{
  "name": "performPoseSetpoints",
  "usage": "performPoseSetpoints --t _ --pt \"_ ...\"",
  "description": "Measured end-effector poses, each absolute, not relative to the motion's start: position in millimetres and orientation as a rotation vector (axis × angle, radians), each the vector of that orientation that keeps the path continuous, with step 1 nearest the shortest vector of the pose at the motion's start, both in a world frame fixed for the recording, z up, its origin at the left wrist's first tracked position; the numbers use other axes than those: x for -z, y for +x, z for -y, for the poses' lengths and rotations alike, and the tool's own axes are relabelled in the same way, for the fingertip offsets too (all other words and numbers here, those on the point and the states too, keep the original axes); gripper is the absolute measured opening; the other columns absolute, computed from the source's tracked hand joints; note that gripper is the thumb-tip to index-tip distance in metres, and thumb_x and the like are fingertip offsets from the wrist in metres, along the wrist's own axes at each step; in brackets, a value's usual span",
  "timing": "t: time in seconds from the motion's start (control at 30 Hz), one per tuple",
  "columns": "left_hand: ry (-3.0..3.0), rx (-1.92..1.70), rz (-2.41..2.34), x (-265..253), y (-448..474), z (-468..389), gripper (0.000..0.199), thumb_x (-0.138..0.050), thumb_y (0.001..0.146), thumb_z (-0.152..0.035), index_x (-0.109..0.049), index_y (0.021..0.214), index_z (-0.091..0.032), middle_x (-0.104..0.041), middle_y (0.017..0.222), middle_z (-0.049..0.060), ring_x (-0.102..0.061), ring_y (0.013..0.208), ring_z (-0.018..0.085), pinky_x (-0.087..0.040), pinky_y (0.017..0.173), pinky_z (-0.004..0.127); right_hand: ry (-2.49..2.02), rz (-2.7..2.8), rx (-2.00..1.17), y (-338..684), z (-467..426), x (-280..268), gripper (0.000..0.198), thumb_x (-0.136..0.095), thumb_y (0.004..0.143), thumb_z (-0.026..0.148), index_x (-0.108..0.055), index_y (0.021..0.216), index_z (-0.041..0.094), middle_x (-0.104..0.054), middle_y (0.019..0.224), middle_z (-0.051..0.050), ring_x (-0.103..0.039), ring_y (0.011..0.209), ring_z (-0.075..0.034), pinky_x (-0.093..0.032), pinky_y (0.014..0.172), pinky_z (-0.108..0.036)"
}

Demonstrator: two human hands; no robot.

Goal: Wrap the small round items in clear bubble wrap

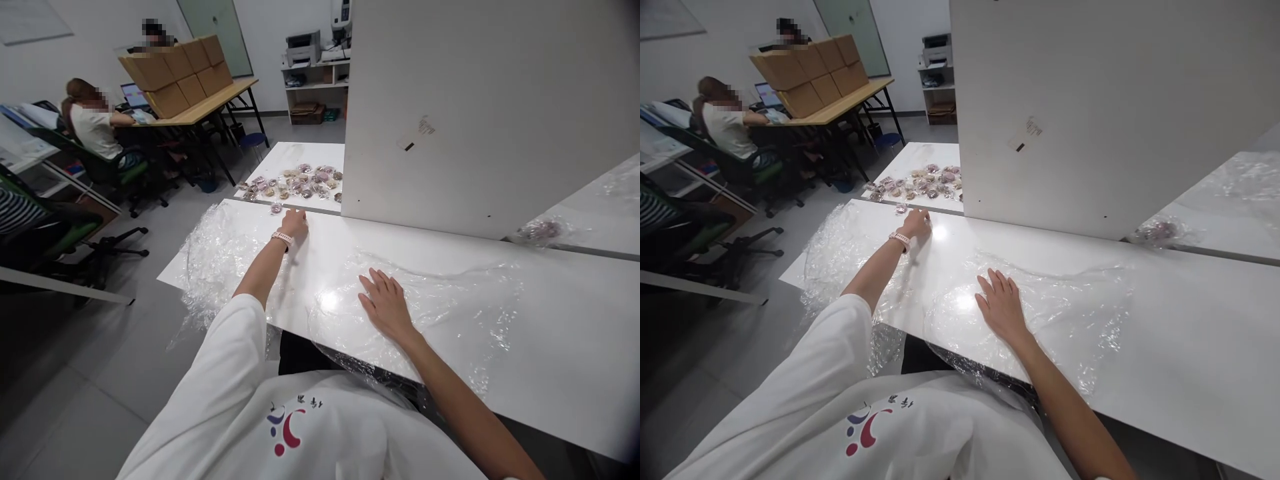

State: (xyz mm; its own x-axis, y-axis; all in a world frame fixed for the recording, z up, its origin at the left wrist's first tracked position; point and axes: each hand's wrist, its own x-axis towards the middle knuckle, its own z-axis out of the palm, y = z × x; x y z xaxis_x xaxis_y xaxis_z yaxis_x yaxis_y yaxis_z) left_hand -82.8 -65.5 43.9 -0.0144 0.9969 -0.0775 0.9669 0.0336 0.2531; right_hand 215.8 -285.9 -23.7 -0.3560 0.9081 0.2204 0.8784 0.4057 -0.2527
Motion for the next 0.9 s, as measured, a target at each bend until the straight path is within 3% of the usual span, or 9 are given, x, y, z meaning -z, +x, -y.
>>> performPoseSetpoints --t 0.17,0.3,0.4,0.57,0.63,0.73,0.9 --pt "1.851 -0.646 -2.284 -64.4 -107.8 33.5 0.033 -0.042 0.097 -0.009 -0.048 0.129 -0.004 -0.043 0.137 0.021 -0.047 0.117 0.025 -0.040 0.101 0.039 -1.557 2.345 -0.119 213.9 284.2 23.8 0.049 -0.031 0.104 0.042 -0.051 0.144 0.023 -0.040 0.157 -0.010 -0.031 0.148 -0.028 -0.027 0.118 -0.052" --pt "1.746 -0.768 -2.317 -65.9 -130.6 25.6 0.026 -0.046 0.100 -0.017 -0.053 0.117 0.001 -0.046 0.138 0.023 -0.038 0.127 0.030 -0.030 0.110 0.053 -1.561 2.346 -0.123 214.6 283.3 24.0 0.049 -0.031 0.104 0.042 -0.050 0.145 0.023 -0.040 0.158 -0.010 -0.030 0.148 -0.028 -0.028 0.119 -0.053" --pt "1.774 -0.748 -2.251 -53.0 -133.7 30.2 0.018 -0.051 0.098 -0.017 -0.058 0.102 -0.002 -0.054 0.128 0.024 -0.042 0.122 0.032 -0.029 0.107 0.061 -1.567 2.346 -0.130 214.5 283.0 23.1 0.048 -0.032 0.104 0.041 -0.050 0.145 0.023 -0.039 0.158 -0.009 -0.031 0.148 -0.027 -0.027 0.119 -0.051" --pt "1.937 -0.801 -2.071 -45.8 -120.2 25.3 0.013 -0.054 0.096 -0.023 -0.059 0.091 -0.013 -0.059 0.114 0.016 -0.047 0.116 0.029 -0.037 0.104 0.053 -1.570 2.337 -0.137 213.2 282.5 23.6 0.048 -0.033 0.104 0.041 -0.051 0.145 0.023 -0.040 0.158 -0.009 -0.031 0.148 -0.028 -0.027 0.119 -0.052" --pt "1.999 -0.825 -2.040 -55.8 -108.2 21.8 0.006 -0.058 0.092 -0.020 -0.060 0.095 -0.015 -0.057 0.116 0.016 -0.050 0.113 0.029 -0.041 0.100 0.050 -1.562 2.313 -0.175 212.7 282.1 23.9 0.048 -0.033 0.104 0.042 -0.052 0.144 0.023 -0.040 0.158 -0.010 -0.031 0.148 -0.028 -0.026 0.119 -0.053" --pt "2.198 -0.984 -1.851 -79.6 -71.4 40.4 0.022 -0.058 0.089 -0.013 -0.060 0.110 -0.016 -0.054 0.123 0.016 -0.055 0.104 0.026 -0.047 0.091 0.044 -1.528 2.189 -0.372 214.2 281.1 22.8 0.049 -0.033 0.104 0.043 -0.051 0.144 0.023 -0.041 0.157 -0.010 -0.032 0.148 -0.029 -0.024 0.121 -0.055" --pt "2.453 -1.051 -0.978 -86.0 28.8 176.3 0.036 -0.053 0.092 -0.014 -0.051 0.127 -0.023 -0.051 0.131 0.011 -0.058 0.083 0.013 -0.052 0.073 0.030 -1.420 1.328 -0.894 227.8 276.1 20.3 0.052 -0.038 0.100 0.055 -0.047 0.144 0.028 -0.049 0.151 -0.008 -0.046 0.139 -0.024 -0.036 0.117 -0.052"
